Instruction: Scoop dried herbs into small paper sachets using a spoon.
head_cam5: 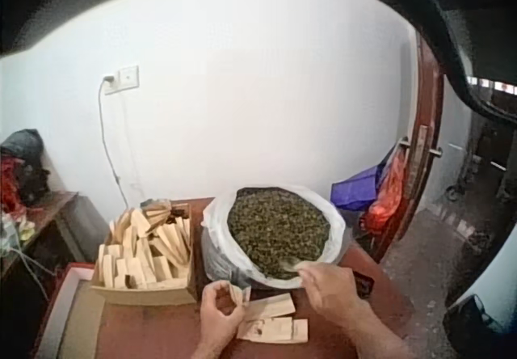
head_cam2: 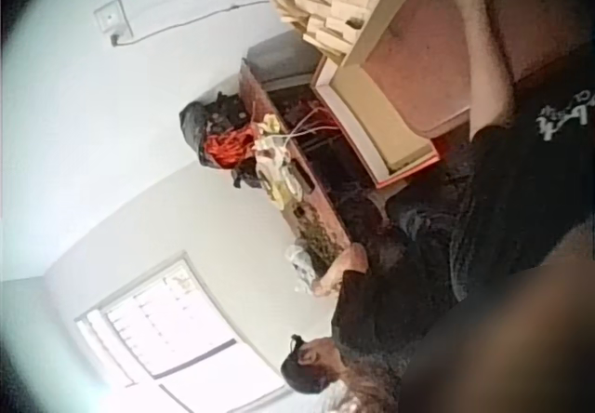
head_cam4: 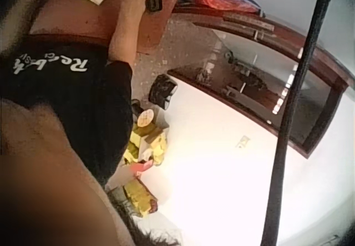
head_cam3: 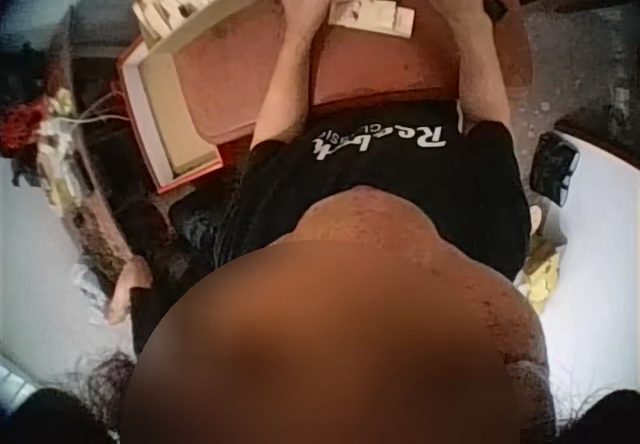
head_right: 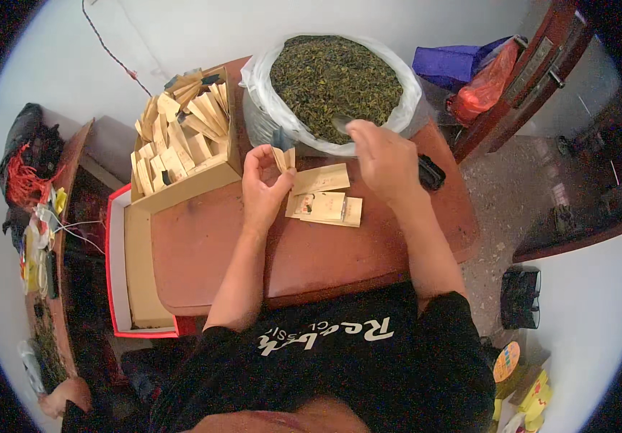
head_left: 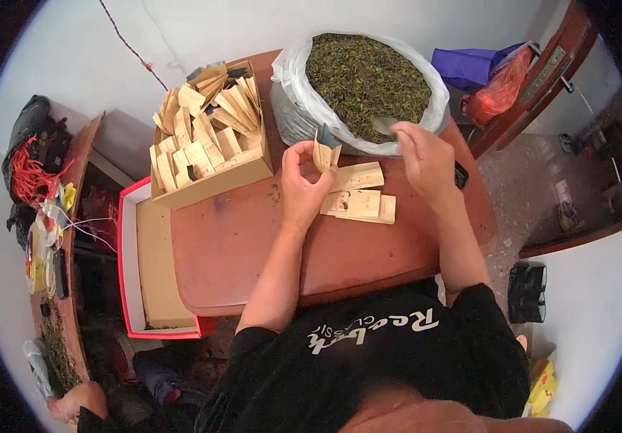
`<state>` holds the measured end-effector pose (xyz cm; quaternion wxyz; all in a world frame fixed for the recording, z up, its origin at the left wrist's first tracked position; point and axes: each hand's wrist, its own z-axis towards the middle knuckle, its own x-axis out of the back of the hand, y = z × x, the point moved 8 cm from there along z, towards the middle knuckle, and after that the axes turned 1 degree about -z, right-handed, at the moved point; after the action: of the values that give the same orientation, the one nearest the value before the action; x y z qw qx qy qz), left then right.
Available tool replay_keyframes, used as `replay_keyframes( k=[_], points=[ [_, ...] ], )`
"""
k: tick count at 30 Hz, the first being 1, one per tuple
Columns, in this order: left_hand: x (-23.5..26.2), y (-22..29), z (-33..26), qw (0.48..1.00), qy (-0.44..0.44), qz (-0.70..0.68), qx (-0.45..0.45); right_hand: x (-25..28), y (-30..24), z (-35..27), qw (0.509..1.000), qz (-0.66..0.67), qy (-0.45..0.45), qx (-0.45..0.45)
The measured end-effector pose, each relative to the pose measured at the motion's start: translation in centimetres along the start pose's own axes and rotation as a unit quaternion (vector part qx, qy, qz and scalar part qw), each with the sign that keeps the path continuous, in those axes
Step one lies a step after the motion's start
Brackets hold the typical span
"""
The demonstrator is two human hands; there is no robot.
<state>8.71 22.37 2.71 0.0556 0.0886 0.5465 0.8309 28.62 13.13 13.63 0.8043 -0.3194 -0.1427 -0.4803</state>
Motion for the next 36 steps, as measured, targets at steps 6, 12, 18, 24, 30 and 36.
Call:
replay_keyframes(
  k=[6, 12, 18, 24, 30, 36],
  points=[
    [0.4, -0.3, 0.2, 0.996, 0.004, -0.081, 0.026, -4.5, -3.0, 0.5, 0.992, 0.018, -0.062, 0.111],
    [-0.7, 0.2, 0.0, 0.981, -0.037, -0.179, 0.064, -6.8, -1.7, -0.5, 0.988, 0.049, -0.111, 0.093],
    [-1.0, -0.2, -0.1, 0.982, -0.058, -0.169, 0.059, -7.2, -1.3, -0.6, 0.986, 0.031, -0.154, 0.053],
    [-1.2, -0.8, -0.2, 0.98, -0.059, -0.177, 0.071, -1.7, 0.4, 2.8, 0.986, 0.1, -0.079, -0.105],
    [-1.6, -0.1, -0.4, 0.984, -0.067, -0.15, 0.07, 3.7, 4.6, 5.2, 0.989, -0.006, -0.036, -0.141],
    [-1.5, 0.3, -0.3, 0.988, -0.051, -0.133, 0.057, 1.3, 7.8, 4.4, 0.983, -0.145, -0.05, -0.099]
  ],
)
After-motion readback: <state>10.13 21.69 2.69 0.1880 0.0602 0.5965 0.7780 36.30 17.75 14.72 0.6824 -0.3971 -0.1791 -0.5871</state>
